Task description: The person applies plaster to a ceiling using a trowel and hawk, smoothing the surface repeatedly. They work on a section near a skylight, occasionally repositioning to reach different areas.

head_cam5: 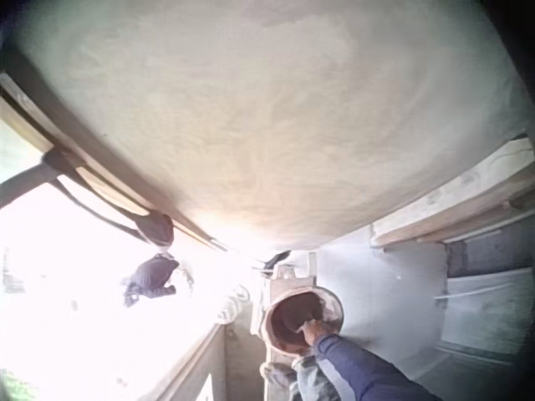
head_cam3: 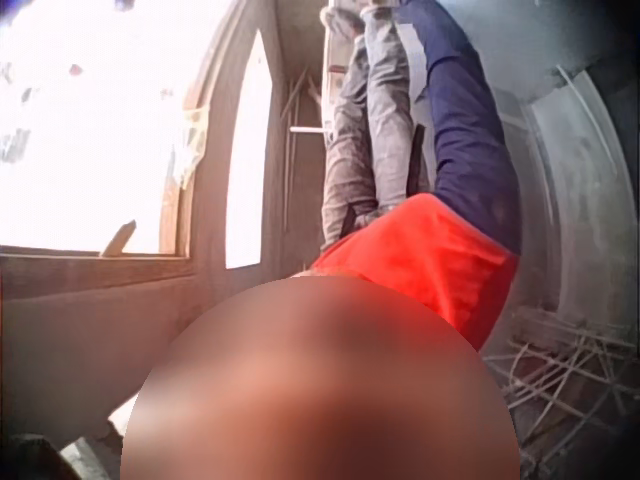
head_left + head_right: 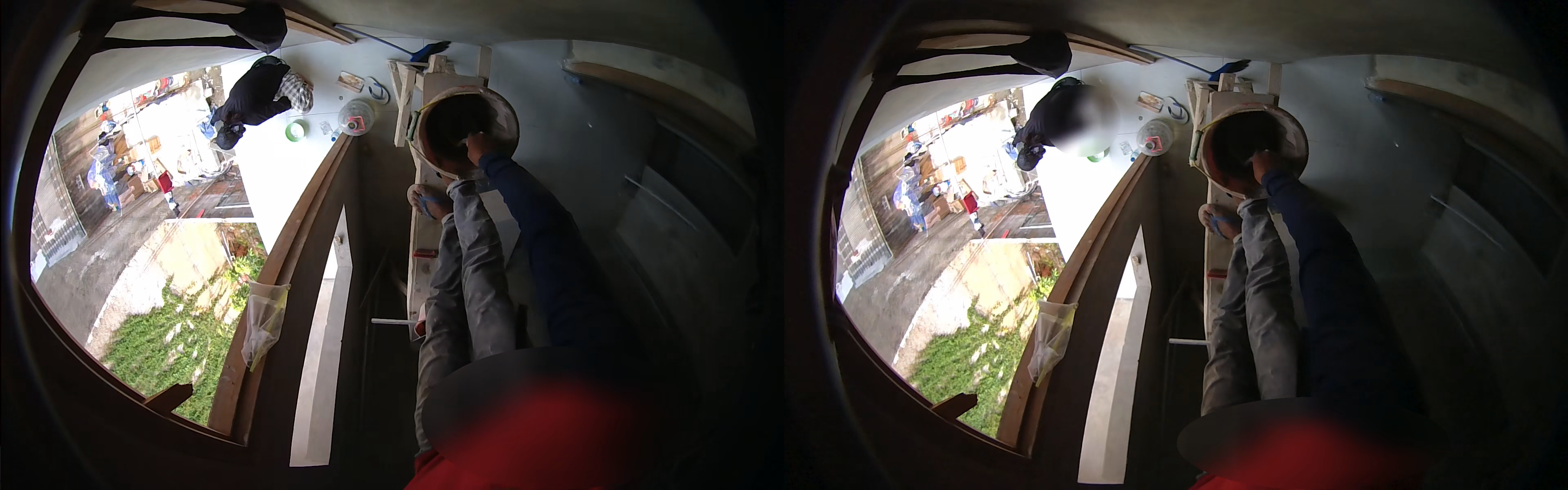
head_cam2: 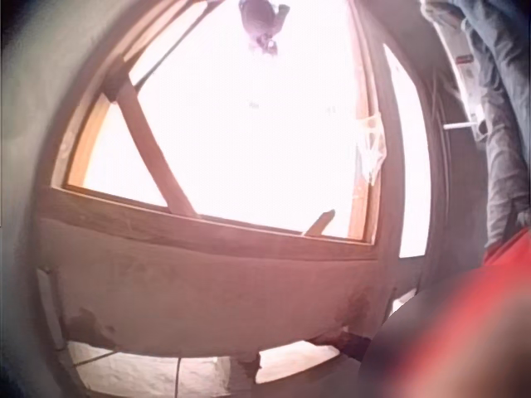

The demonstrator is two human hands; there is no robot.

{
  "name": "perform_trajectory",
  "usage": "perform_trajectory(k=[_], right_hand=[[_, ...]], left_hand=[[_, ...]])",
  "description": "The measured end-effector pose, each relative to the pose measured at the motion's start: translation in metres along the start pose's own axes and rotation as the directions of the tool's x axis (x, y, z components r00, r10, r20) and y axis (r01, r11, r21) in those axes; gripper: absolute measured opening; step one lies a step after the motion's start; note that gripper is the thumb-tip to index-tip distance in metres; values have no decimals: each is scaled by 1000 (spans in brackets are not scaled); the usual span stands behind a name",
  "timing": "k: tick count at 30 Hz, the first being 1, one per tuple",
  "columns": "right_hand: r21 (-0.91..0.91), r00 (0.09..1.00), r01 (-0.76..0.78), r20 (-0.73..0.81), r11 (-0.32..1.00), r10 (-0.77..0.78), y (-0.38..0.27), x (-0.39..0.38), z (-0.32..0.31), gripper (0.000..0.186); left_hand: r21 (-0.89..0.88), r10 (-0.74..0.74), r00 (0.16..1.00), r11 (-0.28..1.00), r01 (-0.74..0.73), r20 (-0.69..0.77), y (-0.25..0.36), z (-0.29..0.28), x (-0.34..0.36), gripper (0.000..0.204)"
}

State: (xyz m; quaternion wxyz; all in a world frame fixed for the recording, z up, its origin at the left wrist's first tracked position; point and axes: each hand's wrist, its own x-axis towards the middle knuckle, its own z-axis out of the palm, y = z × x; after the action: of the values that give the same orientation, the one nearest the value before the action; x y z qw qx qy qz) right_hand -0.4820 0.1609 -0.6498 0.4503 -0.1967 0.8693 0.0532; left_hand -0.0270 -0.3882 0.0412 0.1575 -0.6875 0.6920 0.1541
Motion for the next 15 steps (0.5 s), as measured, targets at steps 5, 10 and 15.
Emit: perform_trajectory(k=[5,10,15], right_hand=[[-36,948,247,215,968,-234,27,12,-30,37],[201,911,49,393,978,-126,37,-5,-69,57],[189,997,-28,79,982,14,24,0,-65,45]], left_hand=[[5,-4,1000,1000,4,8,1,1,-1,94],[11,7,1000,1000,-7,4,5,-4,-1,95],[7,13,1000,1000,-13,-7,13,-5,0,97]])
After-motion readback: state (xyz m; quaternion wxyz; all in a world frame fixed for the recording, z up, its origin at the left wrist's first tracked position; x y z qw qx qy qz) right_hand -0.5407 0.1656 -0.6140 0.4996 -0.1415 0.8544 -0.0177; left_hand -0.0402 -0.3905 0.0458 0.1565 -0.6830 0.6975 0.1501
